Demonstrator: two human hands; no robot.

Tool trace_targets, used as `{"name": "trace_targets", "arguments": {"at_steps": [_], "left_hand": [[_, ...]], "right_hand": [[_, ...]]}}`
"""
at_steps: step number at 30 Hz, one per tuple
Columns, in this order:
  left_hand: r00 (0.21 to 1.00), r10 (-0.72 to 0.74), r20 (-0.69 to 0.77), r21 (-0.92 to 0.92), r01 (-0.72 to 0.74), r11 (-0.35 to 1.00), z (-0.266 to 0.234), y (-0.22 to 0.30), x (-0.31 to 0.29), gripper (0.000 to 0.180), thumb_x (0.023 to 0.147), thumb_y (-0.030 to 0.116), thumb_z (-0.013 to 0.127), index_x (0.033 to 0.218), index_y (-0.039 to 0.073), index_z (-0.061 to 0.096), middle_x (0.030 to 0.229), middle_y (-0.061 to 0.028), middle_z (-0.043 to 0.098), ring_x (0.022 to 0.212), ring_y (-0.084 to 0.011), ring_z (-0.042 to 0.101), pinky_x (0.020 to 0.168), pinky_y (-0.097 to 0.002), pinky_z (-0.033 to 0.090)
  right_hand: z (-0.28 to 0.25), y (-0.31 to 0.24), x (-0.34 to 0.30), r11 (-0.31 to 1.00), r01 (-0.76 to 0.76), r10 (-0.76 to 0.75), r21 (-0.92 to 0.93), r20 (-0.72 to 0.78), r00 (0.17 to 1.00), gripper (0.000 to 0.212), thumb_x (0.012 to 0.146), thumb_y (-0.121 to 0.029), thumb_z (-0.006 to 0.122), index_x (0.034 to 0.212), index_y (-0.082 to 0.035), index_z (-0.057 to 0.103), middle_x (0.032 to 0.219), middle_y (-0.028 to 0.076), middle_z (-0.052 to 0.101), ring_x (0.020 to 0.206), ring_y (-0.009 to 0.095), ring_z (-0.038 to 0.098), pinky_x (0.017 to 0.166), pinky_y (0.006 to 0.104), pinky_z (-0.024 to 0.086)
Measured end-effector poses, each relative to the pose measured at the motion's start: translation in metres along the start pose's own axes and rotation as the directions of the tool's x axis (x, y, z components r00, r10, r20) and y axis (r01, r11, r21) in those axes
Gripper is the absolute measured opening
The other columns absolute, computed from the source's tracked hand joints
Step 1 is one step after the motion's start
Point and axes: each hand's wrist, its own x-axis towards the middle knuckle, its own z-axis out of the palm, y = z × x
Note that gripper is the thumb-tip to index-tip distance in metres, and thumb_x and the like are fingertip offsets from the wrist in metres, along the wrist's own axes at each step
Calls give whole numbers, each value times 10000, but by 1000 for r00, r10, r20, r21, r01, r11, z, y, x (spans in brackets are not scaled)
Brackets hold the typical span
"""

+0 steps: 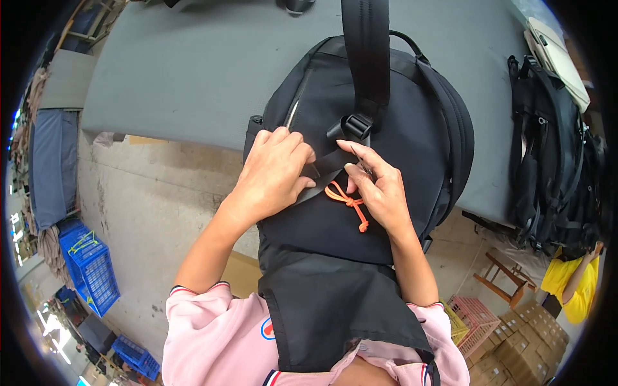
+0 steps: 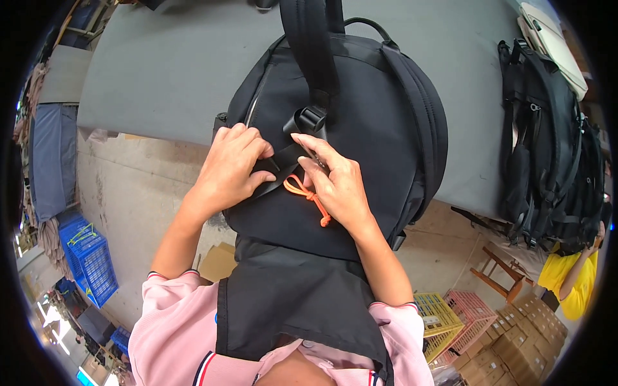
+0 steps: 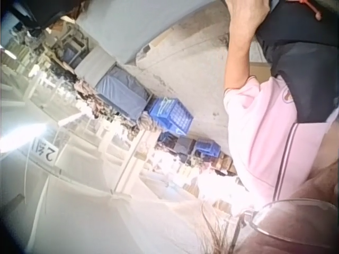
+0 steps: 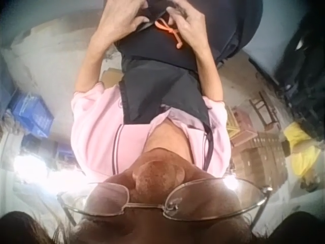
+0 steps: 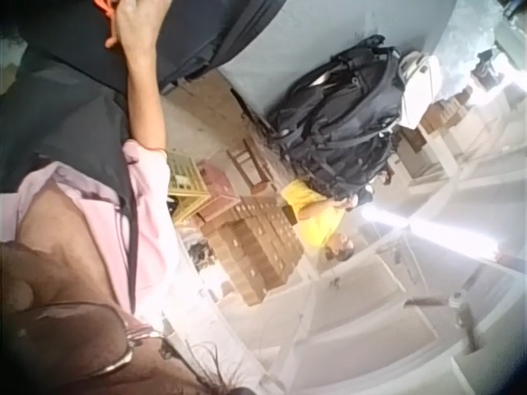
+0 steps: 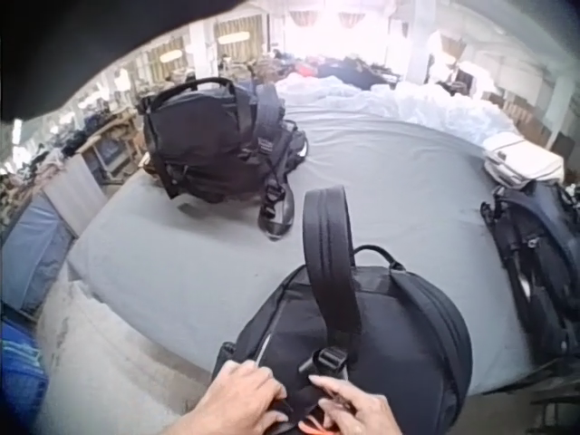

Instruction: Using small snips to trim loose threads and inspect backpacks at a factory workstation.

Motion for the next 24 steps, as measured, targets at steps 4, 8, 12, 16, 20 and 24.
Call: {"name": "trace_targets", "arguments": {"at_steps": [4, 8, 12, 16, 20, 24], "left_hand": [[957, -179, 229, -386, 258, 886, -19, 14, -3, 222, 730, 95, 747, 860, 27, 580, 824, -56, 604, 803, -178, 596, 699, -304, 442], [897, -139, 420, -874, 441, 204, -17, 28, -11, 172, 882, 102, 640, 998, -2, 568, 856, -86, 677, 729, -112, 646, 618, -218, 503], [914, -154, 376, -923, 384, 23, 4, 39, 3, 221, 902, 77, 599, 1091, -32, 566, 928, -134, 671, 759, -126, 646, 675, -234, 521], [912, -232, 339, -941, 328, -85, 10, 50, 10, 229, 908, 64, 575, 1103, -55, 561, 972, -172, 669, 814, -187, 663, 734, -281, 540], [904, -278, 326, -945, 305, -117, 17, 53, 16, 242, 910, 76, 575, 1114, -53, 558, 1007, -198, 664, 864, -239, 674, 759, -311, 549], [901, -307, 307, -952, 292, -94, 19, 57, 21, 243, 917, 82, 574, 1117, -54, 558, 1020, -185, 666, 885, -219, 671, 772, -292, 538]], "right_hand": [[-3, -5, -1, 999, -41, 42, 22, -28, 999, 344, 875, -38, 579, 1216, -75, 600, 630, 61, 598, 526, 71, 559, 527, 246, 459], [-3, -3, 6, 998, -59, 58, 38, 14, 998, 279, 883, -33, 558, 1149, -47, 639, 723, 66, 654, 558, 78, 595, 535, 245, 471], [-3, 13, 3, 969, 147, -126, 200, -110, 986, 249, 900, -28, 542, 1129, -20, 640, 905, 59, 658, 651, 69, 602, 604, 222, 492], [-14, 7, -24, 987, 123, -71, 103, -405, 912, 292, 881, 12, 570, 1172, -14, 575, 767, 6, 563, 631, 49, 504, 584, 198, 422], [-20, 1, -48, 956, 264, -292, -125, -458, 840, 378, 738, 21, 707, 1084, -28, 564, 949, 89, 551, 720, 109, 546, 583, 222, 445], [-29, 10, -58, 814, 274, -507, -513, -395, 767, 394, 687, -1, 752, 1047, -52, 602, 903, 114, 566, 689, 207, 581, 560, 293, 475]]}}
